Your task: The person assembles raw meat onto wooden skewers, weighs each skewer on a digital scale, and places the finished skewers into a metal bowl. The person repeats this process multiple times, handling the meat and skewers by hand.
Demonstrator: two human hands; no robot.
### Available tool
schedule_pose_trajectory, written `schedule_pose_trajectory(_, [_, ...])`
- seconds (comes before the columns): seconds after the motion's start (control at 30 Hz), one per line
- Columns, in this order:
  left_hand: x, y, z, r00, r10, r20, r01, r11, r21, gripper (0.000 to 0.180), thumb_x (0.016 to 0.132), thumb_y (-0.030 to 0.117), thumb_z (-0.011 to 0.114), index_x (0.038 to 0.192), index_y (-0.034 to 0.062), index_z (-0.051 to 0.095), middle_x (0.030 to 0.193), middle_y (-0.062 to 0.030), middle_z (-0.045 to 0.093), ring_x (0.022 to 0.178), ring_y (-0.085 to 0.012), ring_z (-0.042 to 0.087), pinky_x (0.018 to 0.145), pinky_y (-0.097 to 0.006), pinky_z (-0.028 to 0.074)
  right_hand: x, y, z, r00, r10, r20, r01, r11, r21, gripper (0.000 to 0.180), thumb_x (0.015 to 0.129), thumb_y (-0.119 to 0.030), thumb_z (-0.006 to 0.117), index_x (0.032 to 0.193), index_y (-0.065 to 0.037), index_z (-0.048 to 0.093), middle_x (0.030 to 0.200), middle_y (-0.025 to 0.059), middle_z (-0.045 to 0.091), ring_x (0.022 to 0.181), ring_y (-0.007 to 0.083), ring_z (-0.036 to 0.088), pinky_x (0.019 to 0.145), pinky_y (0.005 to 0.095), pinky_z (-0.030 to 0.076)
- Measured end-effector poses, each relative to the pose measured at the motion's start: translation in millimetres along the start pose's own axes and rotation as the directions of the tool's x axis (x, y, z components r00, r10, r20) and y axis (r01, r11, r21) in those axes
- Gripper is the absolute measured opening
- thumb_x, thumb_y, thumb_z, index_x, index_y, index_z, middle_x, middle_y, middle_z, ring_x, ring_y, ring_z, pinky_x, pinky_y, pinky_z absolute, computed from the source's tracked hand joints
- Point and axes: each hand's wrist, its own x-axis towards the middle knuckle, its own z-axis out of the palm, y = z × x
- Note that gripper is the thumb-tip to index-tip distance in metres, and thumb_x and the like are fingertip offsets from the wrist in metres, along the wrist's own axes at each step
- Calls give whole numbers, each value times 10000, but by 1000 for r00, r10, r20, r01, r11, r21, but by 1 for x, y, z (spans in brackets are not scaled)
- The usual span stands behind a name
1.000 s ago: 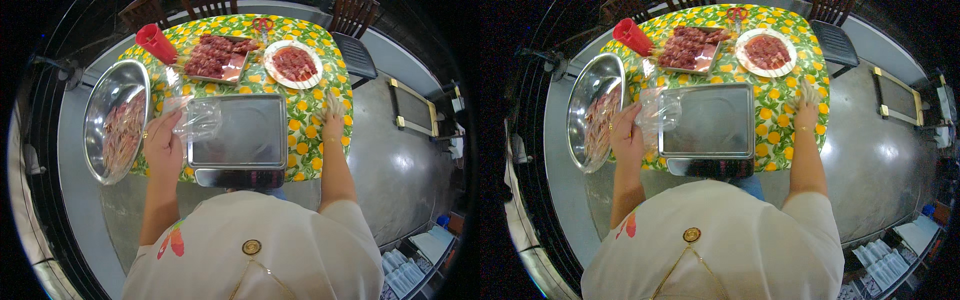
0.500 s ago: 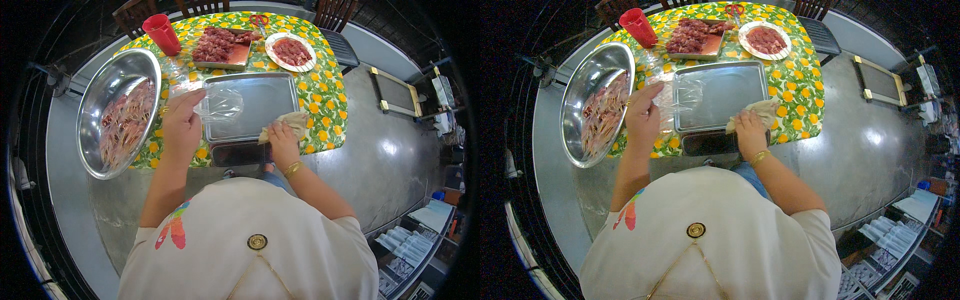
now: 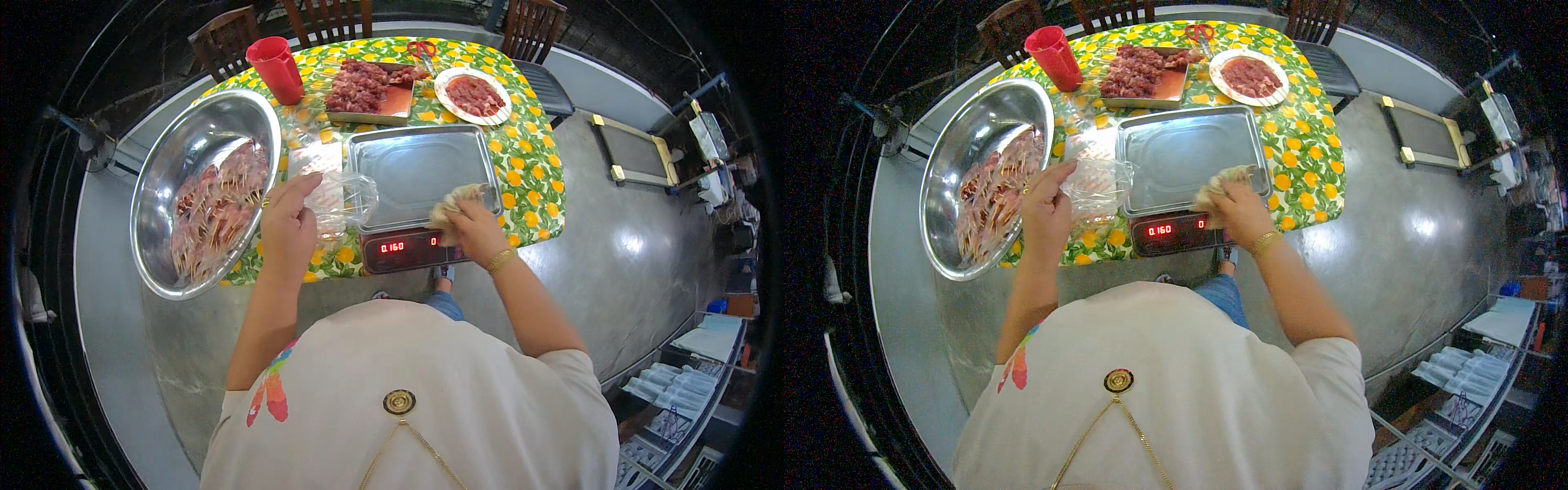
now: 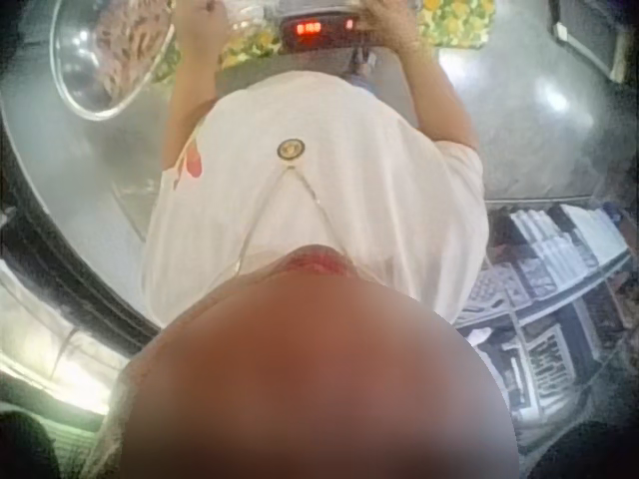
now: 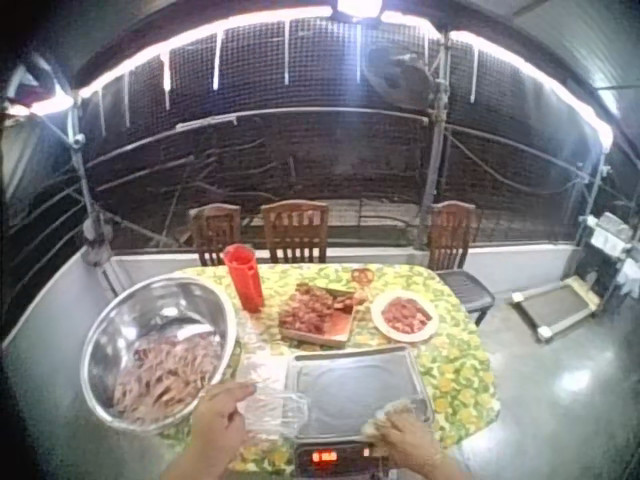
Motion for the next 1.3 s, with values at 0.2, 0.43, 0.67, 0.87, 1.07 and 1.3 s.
schedule_pose_trajectory(0.2, [2,-2,-2,999,29,-18,-29,999,-35,523,732,-164,519,1170,45,712,1165,-157,700,1093,-312,645,887,-374,541,64,52,-37,878,442,182,-471,864,178,332,851,-142,668,1177,-97,714,1340,155,615,1227,337,581,1056,423,476])
schedule_pose_trajectory(0.43, [3,6,-6,1000,12,-26,-13,999,-31,523,735,-169,513,1171,43,709,1169,-157,699,1098,-322,641,912,-381,533,170,10,67,898,433,-79,-432,832,-350,318,951,-238,536,1178,-122,726,1243,131,681,1176,321,631,1003,475,502])
schedule_pose_trajectory(0.67, [-3,-1,-12,999,-10,-33,9,1000,-30,529,739,-173,510,1178,45,709,1178,-156,696,1103,-312,642,895,-367,536,108,-76,92,989,-31,145,47,993,-108,239,871,-160,639,1077,-86,734,1203,132,666,1146,332,619,958,452,512])
schedule_pose_trajectory(0.87, [-6,-7,-4,999,-8,-47,9,1000,18,514,741,-168,521,1179,30,701,1189,-160,691,1112,-326,640,937,-391,523,38,-8,8,962,-62,267,86,993,-80,216,831,-224,714,1012,-116,757,1108,108,686,1084,314,655,946,435,527])
schedule_pose_trajectory(1.07, [17,9,42,990,141,-23,-142,990,-20,517,749,-141,566,1230,19,666,1230,-179,666,1143,-367,611,984,-436,504,49,4,-18,950,242,200,-229,970,-87,189,801,-228,754,971,-148,769,999,128,704,987,316,688,869,469,558])
schedule_pose_trajectory(1.3, [35,20,82,985,169,39,-170,984,48,514,798,-74,652,1302,25,625,1305,-167,626,1185,-378,573,1043,-447,461,21,8,-3,946,228,229,-283,926,249,333,806,-130,712,1133,-176,756,1206,123,672,1128,328,619,1011,388,504])
